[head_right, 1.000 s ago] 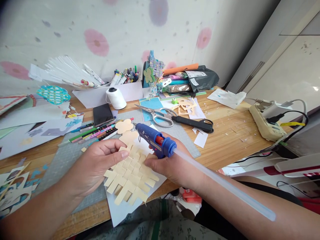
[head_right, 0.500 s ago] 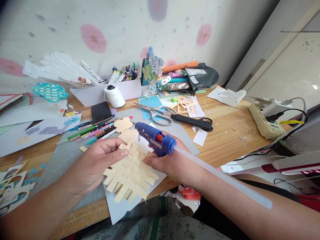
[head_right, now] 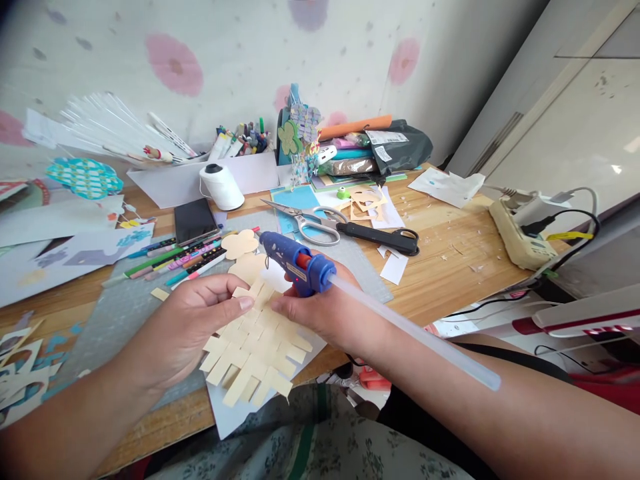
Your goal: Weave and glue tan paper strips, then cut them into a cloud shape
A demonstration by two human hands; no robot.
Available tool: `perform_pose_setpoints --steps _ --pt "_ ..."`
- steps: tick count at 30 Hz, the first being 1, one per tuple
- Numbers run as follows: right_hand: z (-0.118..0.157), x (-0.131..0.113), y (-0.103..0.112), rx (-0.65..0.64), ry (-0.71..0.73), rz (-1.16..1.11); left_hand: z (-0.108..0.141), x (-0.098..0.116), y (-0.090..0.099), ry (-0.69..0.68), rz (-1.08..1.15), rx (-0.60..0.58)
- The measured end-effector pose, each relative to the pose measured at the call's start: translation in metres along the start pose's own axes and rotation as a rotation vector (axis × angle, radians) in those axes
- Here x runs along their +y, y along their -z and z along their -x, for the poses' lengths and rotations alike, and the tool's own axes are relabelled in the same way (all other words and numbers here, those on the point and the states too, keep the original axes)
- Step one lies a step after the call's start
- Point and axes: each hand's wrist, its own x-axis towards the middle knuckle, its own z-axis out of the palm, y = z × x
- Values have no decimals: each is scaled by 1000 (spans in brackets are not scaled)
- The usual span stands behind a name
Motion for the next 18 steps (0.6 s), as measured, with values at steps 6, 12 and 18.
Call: perform_pose_setpoints --steps 6,12,18 --pt "-4 -1 5 -5 22 23 -1 -1 2 29 39 16" --pt "-4 -1 16 42 -26 -20 -4 0 4 5 164 99" --pt "-4 12 17 42 -70 73 -5 1 1 37 309 70"
